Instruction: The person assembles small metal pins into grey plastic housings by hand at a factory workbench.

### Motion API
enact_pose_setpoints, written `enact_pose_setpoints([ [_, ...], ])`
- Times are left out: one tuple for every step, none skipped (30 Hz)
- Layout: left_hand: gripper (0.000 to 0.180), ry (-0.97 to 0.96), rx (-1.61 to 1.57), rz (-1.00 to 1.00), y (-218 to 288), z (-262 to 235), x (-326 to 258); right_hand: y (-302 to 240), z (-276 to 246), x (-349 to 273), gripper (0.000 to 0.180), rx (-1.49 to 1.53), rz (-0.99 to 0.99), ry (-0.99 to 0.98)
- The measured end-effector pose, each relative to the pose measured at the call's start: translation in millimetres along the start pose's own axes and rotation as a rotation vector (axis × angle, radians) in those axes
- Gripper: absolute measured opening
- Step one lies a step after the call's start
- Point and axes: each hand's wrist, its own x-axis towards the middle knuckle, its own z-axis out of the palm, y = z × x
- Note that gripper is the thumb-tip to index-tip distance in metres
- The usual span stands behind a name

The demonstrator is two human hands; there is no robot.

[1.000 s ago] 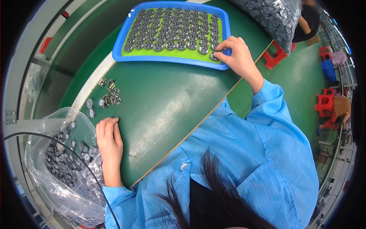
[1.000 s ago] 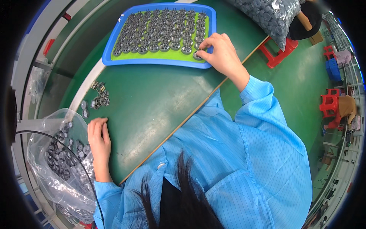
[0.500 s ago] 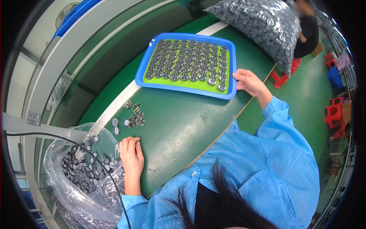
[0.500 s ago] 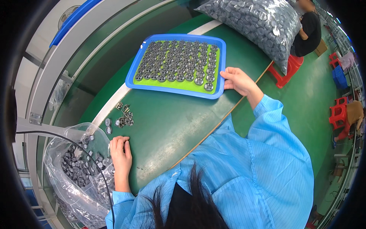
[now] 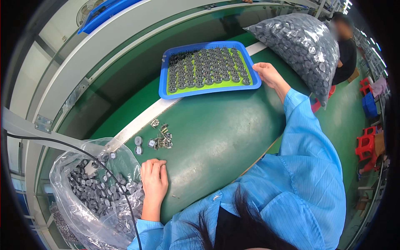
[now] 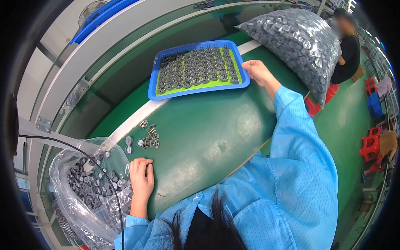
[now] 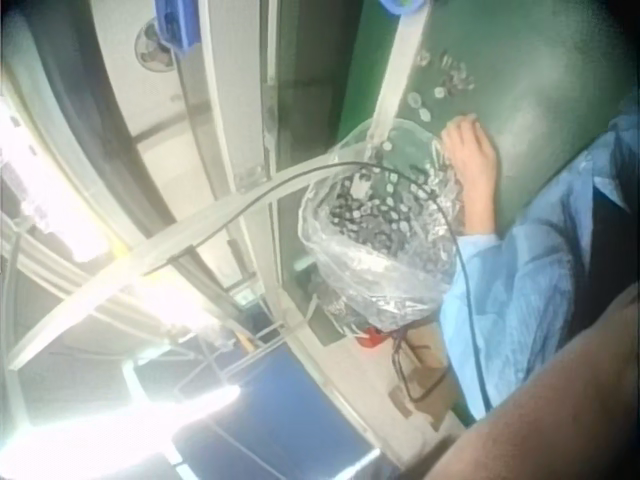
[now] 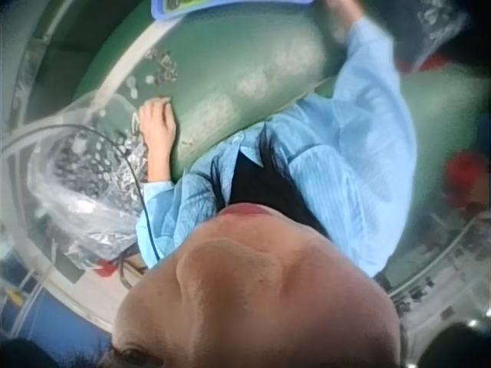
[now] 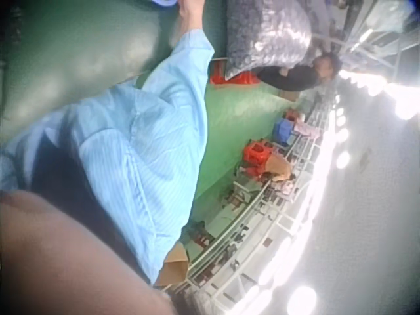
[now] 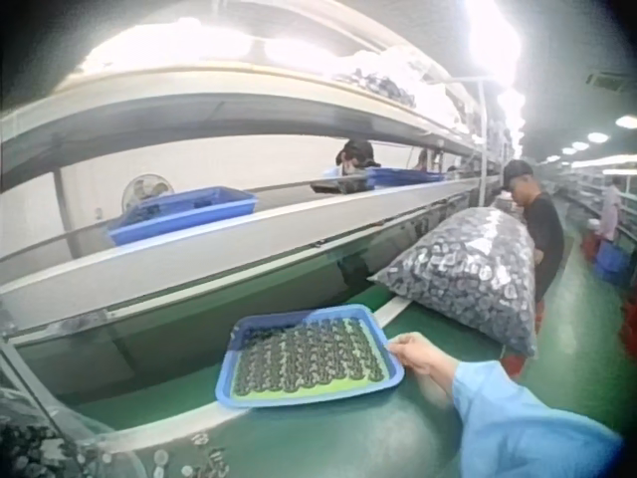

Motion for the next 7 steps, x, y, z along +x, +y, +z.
enact_pose_setpoints([
  [0.013,0.001,0.007,-0.006,0,0,0,-2,2,13,0.016,0.003,0.001,-0.009],
  [0.013,-0.006,0.008,-0.009,1,0,1,-3,1,26,0.016,-0.030,0.008,-0.014],
  [0.013,-0.014,0.010,-0.012,2,0,1,-3,0,39,0.016,-0.062,0.015,-0.019],
  [0.014,-0.013,0.010,-0.018,1,1,1,-5,5,54,0.018,-0.077,0.030,-0.036],
  [0.014,-0.010,0.020,-0.024,1,1,2,-6,9,67,0.018,-0.072,0.028,-0.047],
  [0.014,-0.020,0.032,-0.019,-1,1,3,-6,14,79,0.019,-0.063,0.015,-0.081],
  [0.013,-0.030,0.046,-0.020,-2,2,3,-11,28,89,0.020,-0.055,0.003,-0.120],
])
